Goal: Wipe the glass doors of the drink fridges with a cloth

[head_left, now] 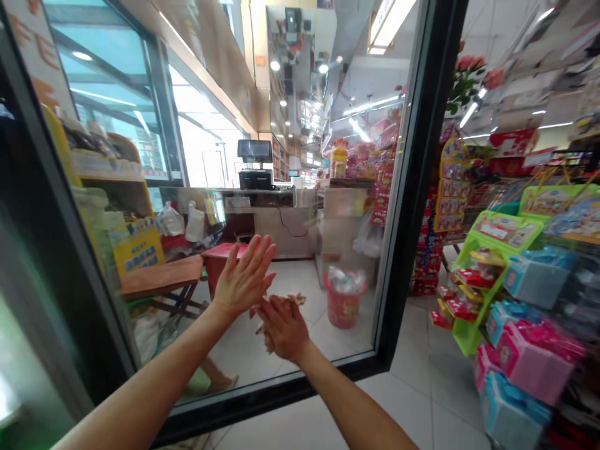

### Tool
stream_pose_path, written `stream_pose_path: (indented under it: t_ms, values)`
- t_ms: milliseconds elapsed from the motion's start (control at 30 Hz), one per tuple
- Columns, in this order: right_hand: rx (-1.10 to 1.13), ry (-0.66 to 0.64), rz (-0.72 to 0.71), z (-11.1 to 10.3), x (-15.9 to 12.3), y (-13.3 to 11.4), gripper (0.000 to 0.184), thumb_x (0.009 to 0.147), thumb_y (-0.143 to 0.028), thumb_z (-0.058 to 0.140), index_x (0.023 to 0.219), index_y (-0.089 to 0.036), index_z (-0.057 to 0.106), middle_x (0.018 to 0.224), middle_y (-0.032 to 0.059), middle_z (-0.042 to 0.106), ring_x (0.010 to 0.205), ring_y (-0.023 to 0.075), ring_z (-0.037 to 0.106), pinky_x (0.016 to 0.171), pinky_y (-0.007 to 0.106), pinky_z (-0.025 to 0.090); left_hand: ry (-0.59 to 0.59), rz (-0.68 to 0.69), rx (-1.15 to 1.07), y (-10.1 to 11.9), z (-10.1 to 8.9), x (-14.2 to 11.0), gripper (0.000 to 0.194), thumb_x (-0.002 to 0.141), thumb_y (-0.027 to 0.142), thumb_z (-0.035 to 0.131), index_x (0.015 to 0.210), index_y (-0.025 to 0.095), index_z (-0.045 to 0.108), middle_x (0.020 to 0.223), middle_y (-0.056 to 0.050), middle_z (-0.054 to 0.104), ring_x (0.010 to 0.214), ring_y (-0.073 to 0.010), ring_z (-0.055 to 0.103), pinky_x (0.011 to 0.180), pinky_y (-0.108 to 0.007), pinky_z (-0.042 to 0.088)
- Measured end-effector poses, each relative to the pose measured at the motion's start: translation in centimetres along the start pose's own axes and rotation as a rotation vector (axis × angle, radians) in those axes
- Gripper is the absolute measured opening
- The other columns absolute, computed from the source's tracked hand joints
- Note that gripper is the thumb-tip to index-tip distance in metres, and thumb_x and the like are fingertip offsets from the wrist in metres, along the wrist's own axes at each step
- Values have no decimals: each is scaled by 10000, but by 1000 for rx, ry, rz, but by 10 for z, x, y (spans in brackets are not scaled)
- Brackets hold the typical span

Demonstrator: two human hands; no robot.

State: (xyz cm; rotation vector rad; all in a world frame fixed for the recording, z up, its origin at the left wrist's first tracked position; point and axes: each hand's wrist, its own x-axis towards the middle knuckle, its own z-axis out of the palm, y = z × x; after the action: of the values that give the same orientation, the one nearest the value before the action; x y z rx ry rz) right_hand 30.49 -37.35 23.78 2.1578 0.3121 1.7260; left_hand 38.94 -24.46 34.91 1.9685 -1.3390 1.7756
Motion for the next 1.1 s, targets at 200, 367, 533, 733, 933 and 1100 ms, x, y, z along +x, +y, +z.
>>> stream_pose_path:
  t_ms: [200,367,533,733,933,1100]
  values:
    - [-183,188,543,-41,9,135,634,844,-211,303,1442,-121,110,1492,174,171,1381,341,115,1017,662,186,-15,-12,6,1,-2,0,667,875,353,449,1435,168,136,1437,-97,311,1383,-200,142,1138,-436,38]
    - [-89,88,313,-23,28,63,619,827,-245,340,1427,-181,202,1450,98,326,1367,251,218,1080,512,245,-21,-16,19,3,-1,-1,683,871,354,459,1436,171,120,1445,-94,294,1384,-208,136,1134,-449,54]
    - [-91,22,-15,-35,33,81,549,817,-299,330,1366,-291,330,1370,-18,457,1332,151,299,1084,379,291,5,-2,23,1,-4,0,674,877,354,450,1436,167,122,1425,-100,335,1387,-191,118,1135,-441,45]
    - [-236,248,483,-54,90,173,599,858,-250,289,1403,-26,180,1437,259,249,1360,362,142,990,660,202,21,-2,30,4,-5,1,614,881,355,430,1419,155,215,1406,-105,371,1383,-193,147,1136,-437,54]
    - [-138,36,-20,-44,98,96,515,815,-343,373,1328,-310,389,1365,-50,463,1302,147,345,1077,342,290,15,30,4,-4,-9,1,579,883,367,428,1408,194,257,1394,-84,399,1363,-185,225,1138,-419,57]
    - [-215,163,263,-75,120,194,627,848,-265,291,1435,-111,136,1445,181,297,1366,304,191,1047,591,180,86,-130,11,-40,-28,16,609,887,373,426,1426,225,186,1449,-96,293,1365,-201,220,1131,-445,50]
